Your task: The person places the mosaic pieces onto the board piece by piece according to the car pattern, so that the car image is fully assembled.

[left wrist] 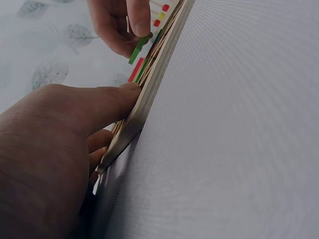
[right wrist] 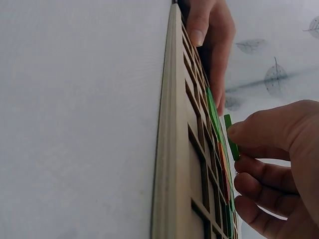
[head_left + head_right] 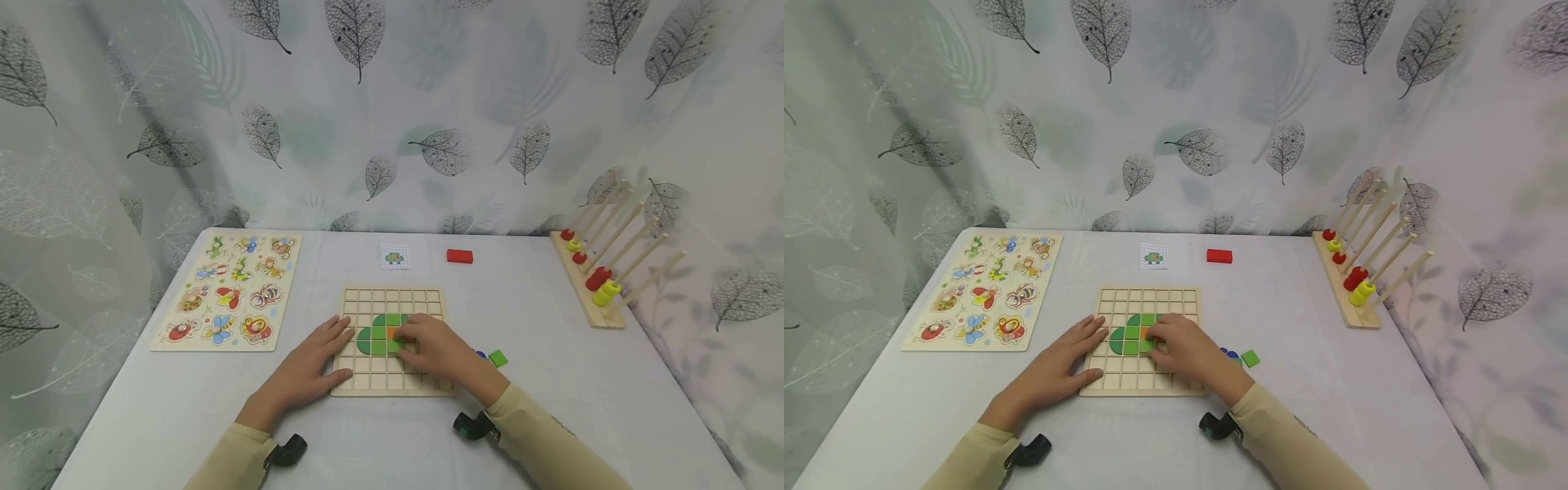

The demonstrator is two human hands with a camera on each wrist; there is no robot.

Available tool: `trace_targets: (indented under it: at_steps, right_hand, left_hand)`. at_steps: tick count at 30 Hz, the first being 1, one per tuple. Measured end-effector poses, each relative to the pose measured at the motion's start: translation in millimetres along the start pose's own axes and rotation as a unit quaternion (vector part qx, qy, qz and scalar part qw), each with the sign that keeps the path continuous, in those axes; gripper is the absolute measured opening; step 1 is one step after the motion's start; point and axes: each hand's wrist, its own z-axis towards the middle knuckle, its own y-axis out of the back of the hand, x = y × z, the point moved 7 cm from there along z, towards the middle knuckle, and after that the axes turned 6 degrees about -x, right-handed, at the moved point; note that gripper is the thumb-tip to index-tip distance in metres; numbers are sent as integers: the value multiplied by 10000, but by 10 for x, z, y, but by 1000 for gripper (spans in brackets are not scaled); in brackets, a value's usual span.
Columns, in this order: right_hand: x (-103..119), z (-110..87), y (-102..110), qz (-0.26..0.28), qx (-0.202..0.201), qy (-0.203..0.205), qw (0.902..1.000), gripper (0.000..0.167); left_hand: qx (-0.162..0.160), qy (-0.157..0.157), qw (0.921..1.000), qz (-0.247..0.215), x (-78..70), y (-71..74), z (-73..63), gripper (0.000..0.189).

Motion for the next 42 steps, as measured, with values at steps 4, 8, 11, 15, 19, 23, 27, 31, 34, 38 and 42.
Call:
trace_targets:
  at_steps: [4, 8, 11, 15, 19, 23, 27, 31, 34, 38, 42]
  right_hand:
    - [-20, -2, -26, 9, 25, -49, 10000, 21]
    - [-29, 3, -51, -68, 68, -50, 9999, 22]
    - [-26, 5, -64, -135, 116, -57, 9998, 22]
    - [-13, 6, -60, -118, 160, -109, 9997, 24]
    - [-15, 8, -65, -133, 192, -146, 9996, 24]
    - [-17, 10, -72, -169, 163, -132, 9996, 23]
    - [-12, 13, -72, -162, 115, -82, 9998, 23]
    - [-17, 17, -82, -169, 111, -91, 9998, 23]
    - [-20, 19, -89, -199, 124, -119, 9997, 22]
    - [-18, 20, -92, -261, 133, -135, 9995, 21]
    - [-15, 20, -98, -342, 154, -159, 9992, 21]
  left_hand:
    - [-39, -41, 10000, 17, -1, 1, 1, 77]
    - [-74, -72, 9999, 41, -23, 13, 5, 76]
    - [-70, -64, 9999, 45, -38, 21, 6, 76]
    - [-54, -55, 10000, 47, -44, 23, 3, 76]
    - [-64, -63, 9999, 75, -40, 22, -2, 77]
    - [-42, -44, 10000, 48, -33, 23, -4, 77]
    - [-33, -46, 10000, 57, -31, 26, -4, 77]
    - [-31, -52, 10000, 60, -29, 29, 0, 77]
    - [-6, -21, 10000, 36, -22, 27, 1, 77]
    - [37, 34, 10000, 22, -12, 23, 0, 77]
    - [44, 31, 10000, 36, -16, 22, 1, 77]
